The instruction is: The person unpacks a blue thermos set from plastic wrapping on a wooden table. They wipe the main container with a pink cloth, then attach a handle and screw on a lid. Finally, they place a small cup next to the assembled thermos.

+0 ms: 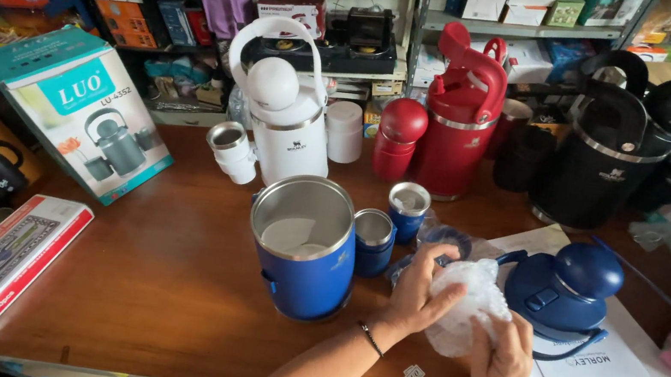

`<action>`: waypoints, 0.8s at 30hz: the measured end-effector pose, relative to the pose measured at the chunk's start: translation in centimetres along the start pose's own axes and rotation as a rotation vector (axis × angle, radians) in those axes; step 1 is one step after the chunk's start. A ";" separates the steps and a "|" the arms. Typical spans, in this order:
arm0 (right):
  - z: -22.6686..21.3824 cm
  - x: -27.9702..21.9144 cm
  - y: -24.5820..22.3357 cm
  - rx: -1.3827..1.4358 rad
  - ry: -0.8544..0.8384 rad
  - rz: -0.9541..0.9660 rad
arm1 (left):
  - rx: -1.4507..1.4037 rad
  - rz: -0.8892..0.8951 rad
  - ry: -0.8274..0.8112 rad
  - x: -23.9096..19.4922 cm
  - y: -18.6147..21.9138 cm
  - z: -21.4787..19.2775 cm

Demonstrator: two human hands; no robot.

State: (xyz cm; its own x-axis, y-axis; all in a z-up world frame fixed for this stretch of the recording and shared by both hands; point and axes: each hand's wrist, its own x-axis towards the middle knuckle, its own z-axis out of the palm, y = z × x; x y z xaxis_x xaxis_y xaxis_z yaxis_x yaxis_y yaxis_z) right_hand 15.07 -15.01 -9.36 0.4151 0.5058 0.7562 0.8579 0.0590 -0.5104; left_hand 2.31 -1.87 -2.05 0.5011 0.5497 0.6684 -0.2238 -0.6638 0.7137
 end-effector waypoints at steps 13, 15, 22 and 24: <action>-0.4 0.2 0.1 0.070 0.063 0.130 | 0.325 0.423 -0.299 -0.7 -0.5 1.0; -0.4 0.2 0.1 0.125 0.047 0.144 | 0.368 0.426 -0.214 -0.8 -1.7 1.6; -0.4 0.5 -1.2 0.138 -0.005 0.082 | 0.278 0.373 -0.146 -0.4 0.0 0.8; -0.3 0.1 -0.4 0.124 -0.019 0.129 | 0.290 0.366 -0.176 -0.5 -0.4 0.9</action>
State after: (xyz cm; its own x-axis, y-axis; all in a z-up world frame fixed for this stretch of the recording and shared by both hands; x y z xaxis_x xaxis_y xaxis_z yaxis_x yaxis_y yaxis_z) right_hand 14.86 -15.21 -8.94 0.5124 0.5321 0.6741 0.7537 0.0976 -0.6499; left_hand 2.90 -2.39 -2.86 0.5725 0.1768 0.8006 -0.1821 -0.9247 0.3344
